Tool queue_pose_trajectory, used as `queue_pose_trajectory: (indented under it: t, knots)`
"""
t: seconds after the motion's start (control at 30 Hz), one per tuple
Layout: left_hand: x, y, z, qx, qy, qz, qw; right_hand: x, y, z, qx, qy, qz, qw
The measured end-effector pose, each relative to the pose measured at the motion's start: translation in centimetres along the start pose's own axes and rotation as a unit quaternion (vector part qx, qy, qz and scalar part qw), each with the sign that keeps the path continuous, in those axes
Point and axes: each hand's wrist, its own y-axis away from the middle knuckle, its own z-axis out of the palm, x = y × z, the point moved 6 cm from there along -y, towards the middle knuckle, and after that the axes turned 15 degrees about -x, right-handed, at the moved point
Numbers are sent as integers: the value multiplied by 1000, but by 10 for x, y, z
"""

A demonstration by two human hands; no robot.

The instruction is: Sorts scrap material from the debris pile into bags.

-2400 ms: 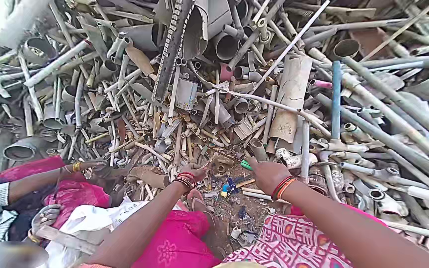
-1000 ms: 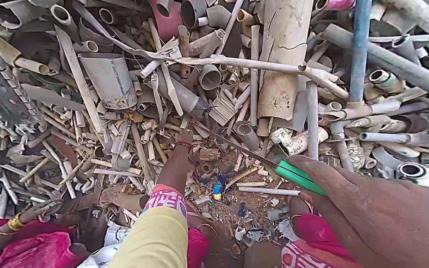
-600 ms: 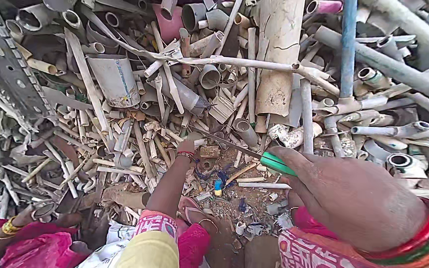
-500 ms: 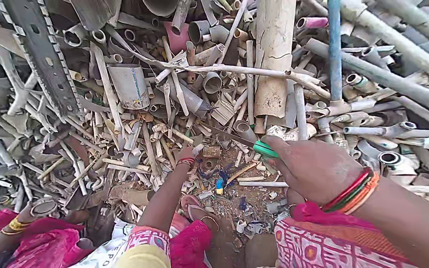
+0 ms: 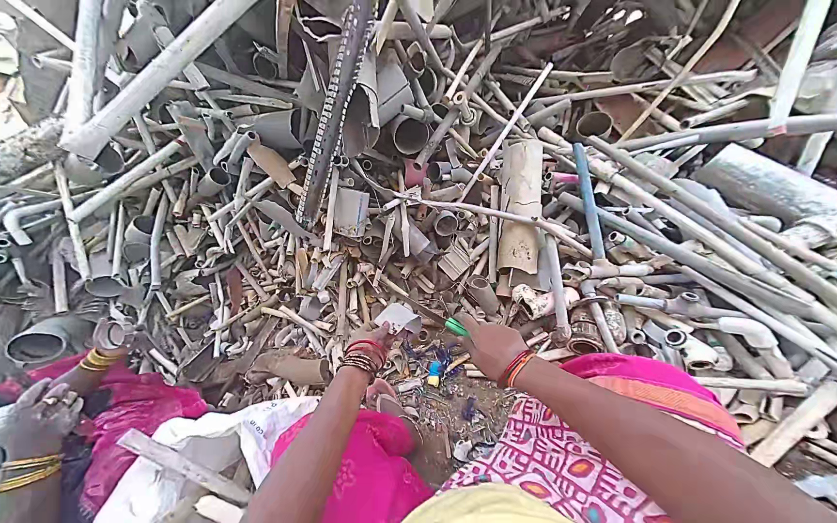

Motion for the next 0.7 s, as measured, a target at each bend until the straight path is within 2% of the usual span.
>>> queue_pose_trajectory:
  t: [0.13, 0.3, 0.43, 0.47, 0.53, 0.6, 0.63, 0.7]
  knots:
    - [-12, 42, -8, -21, 72, 101, 992, -9, 15, 27, 38, 69, -55, 995]
    - [-27, 56, -26, -26, 122, 134, 983, 12, 19, 18, 49, 29, 29, 998]
    - [-23, 62, -24, -41, 148, 153, 976, 8, 35, 19, 141, 42, -59, 987]
    - [-22, 62, -23, -48, 154, 165, 973, 11, 30, 21, 124, 61, -50, 989]
    - [-18, 60, -22, -56, 154, 186, 969, 24, 18, 21, 65, 73, 43, 994]
    - [-15, 58, -22, -61, 153, 199, 966, 33, 17, 18, 54, 50, 102, 992]
    - [-14, 56, -24, -56, 149, 201, 966, 30, 21, 17, 75, 25, 90, 993]
    - [-14, 50, -26, -48, 159, 204, 965, 18, 32, 14, 163, 3, 0, 987]
